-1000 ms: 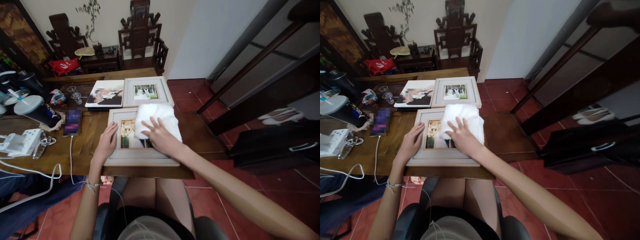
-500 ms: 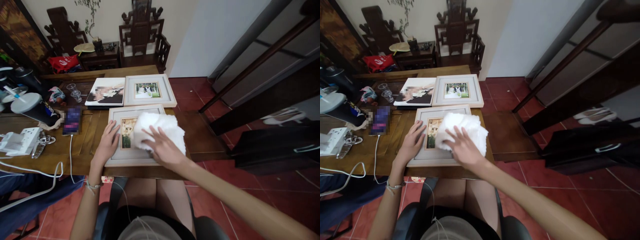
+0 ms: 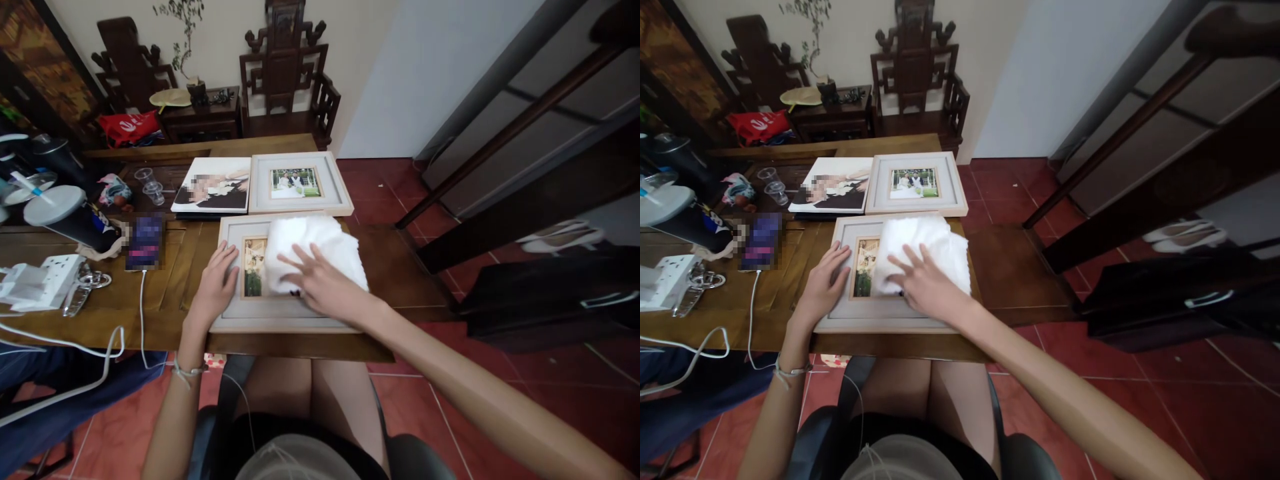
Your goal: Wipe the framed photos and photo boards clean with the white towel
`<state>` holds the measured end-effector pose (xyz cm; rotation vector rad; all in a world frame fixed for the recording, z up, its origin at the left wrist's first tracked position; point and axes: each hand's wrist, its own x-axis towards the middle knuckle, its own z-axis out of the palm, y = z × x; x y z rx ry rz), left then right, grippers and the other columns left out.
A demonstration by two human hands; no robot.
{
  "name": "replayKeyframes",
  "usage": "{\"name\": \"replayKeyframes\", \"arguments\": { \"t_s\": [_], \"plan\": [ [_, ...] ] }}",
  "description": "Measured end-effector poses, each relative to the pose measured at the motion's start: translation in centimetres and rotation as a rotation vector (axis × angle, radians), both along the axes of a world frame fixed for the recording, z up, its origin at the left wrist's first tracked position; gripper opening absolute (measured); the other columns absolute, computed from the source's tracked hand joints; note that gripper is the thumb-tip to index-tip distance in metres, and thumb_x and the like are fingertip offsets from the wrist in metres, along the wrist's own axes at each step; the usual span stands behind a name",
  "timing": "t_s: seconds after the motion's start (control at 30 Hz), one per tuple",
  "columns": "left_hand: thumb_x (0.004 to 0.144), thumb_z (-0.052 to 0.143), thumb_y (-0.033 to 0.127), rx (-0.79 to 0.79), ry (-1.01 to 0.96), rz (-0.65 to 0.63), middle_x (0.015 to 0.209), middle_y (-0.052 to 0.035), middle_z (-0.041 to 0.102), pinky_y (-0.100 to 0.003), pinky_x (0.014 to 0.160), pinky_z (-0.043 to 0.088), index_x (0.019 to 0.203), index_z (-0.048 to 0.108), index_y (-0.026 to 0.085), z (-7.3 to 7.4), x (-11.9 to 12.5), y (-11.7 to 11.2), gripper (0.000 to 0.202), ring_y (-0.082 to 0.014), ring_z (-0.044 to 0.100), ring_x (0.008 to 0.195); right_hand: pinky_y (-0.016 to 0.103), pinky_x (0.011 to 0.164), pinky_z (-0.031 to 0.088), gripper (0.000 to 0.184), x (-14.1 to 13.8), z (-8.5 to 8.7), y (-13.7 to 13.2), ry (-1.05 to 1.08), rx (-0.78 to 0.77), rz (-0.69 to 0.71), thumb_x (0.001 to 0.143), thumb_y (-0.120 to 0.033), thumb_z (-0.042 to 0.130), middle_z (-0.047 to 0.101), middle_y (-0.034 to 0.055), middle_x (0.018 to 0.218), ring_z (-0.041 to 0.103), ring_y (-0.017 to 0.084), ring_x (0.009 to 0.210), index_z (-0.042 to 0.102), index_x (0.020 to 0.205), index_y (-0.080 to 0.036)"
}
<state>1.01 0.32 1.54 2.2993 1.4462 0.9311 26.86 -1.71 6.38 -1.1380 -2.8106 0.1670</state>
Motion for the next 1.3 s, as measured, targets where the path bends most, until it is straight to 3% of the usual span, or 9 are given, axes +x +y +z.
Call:
{"name": "replayKeyframes", "arguments": {
  "t_s": [0.17,0.27,0.43,0.6,0.73,0.9,1.13,1.2,1.3],
  "plan": [
    [0.096,0.047,0.024,0.002,0.003,0.011,0.14,-0.0158,0.056,-0.053,0.115,0.035,0.129,0.059,0.014,-0.1,0.1,0.0,0.037,-0.0272,0.04,0.141,0.061,0.112,0.033,0.053,-0.4,1.8,-7.1,0.116,-0.184,0.124,0.069,0.0,0.051,0.044,0.0127,0.15,0.033,0.037,0.141,0.067,0.116,-0.016],
    [0.096,0.047,0.024,-0.01,0.018,-0.009,0.141,-0.0159,0.055,-0.054,0.115,0.034,0.129,0.059,0.014,0.0,0.0,0.0,0.036,-0.0272,0.038,0.142,0.061,0.114,0.03,0.052,-1.0,0.8,-7.8,0.204,-0.148,0.141,0.068,-0.003,0.054,0.042,0.0108,0.152,0.031,0.037,0.142,0.067,0.117,-0.017],
    [0.096,0.048,0.025,-0.019,0.043,-0.045,0.14,-0.0172,0.055,-0.054,0.115,0.035,0.13,0.059,0.013,-0.3,-0.3,0.3,0.038,-0.0285,0.035,0.143,0.06,0.113,0.031,0.054,-1.1,-1.6,-1.8,0.145,0.041,-0.022,0.074,0.0,0.052,0.042,0.0112,0.152,0.033,0.035,0.142,0.064,0.124,-0.019],
    [0.095,0.049,0.025,-0.001,0.031,-0.054,0.14,-0.017,0.056,-0.056,0.115,0.034,0.129,0.059,0.013,-0.5,-0.4,0.4,0.038,-0.0283,0.036,0.143,0.063,0.116,0.021,0.053,-0.3,-1.5,6.1,0.073,0.192,-0.174,0.077,0.003,0.051,0.036,0.0142,0.154,0.024,0.036,0.145,0.062,0.126,-0.014],
    [0.095,0.05,0.026,-0.025,-0.001,-0.04,0.14,-0.0166,0.056,-0.055,0.115,0.034,0.13,0.059,0.013,-0.2,-0.3,0.2,0.038,-0.0278,0.037,0.143,0.072,0.113,0.018,0.053,-0.7,-1.4,8.0,0.033,0.204,-0.155,0.079,0.002,0.049,0.036,0.0147,0.155,0.017,0.042,0.146,0.062,0.128,-0.013],
    [0.096,0.049,0.028,-0.039,-0.031,-0.01,0.141,-0.0143,0.055,-0.054,0.116,0.033,0.131,0.058,0.017,0.0,0.0,-0.1,0.038,-0.0264,0.037,0.143,0.072,0.108,0.028,0.051,-1.1,-0.4,3.2,-0.032,0.048,-0.045,0.079,0.002,0.045,0.042,0.0156,0.151,0.024,0.045,0.143,0.064,0.125,-0.012],
    [0.097,0.047,0.027,-0.012,-0.014,-0.013,0.144,-0.0149,0.052,-0.052,0.117,0.031,0.132,0.055,0.017,0.1,0.3,-0.4,0.037,-0.0255,0.035,0.143,0.061,0.11,0.037,0.054,0.0,4.3,-6.1,0.005,-0.327,0.197,0.075,0.005,0.047,0.045,0.0066,0.151,0.032,0.036,0.142,0.067,0.118,-0.021],
    [0.098,0.046,0.027,-0.004,-0.005,-0.018,0.144,-0.0153,0.051,-0.051,0.118,0.031,0.131,0.056,0.016,0.2,0.4,-0.4,0.036,-0.0255,0.035,0.144,0.063,0.111,0.034,0.052,-0.4,4.0,-7.1,0.047,-0.356,0.237,0.076,0.002,0.049,0.042,0.0053,0.153,0.028,0.037,0.144,0.067,0.118,-0.022],
    [0.098,0.046,0.026,-0.007,-0.003,-0.031,0.144,-0.0163,0.051,-0.05,0.118,0.031,0.131,0.055,0.014,0.2,0.3,-0.4,0.037,-0.0259,0.034,0.144,0.07,0.11,0.028,0.051,-1.5,1.7,-6.0,0.099,-0.262,0.197,0.075,0.001,0.053,0.039,0.0075,0.154,0.021,0.041,0.145,0.067,0.119,-0.021]
  ]
}}
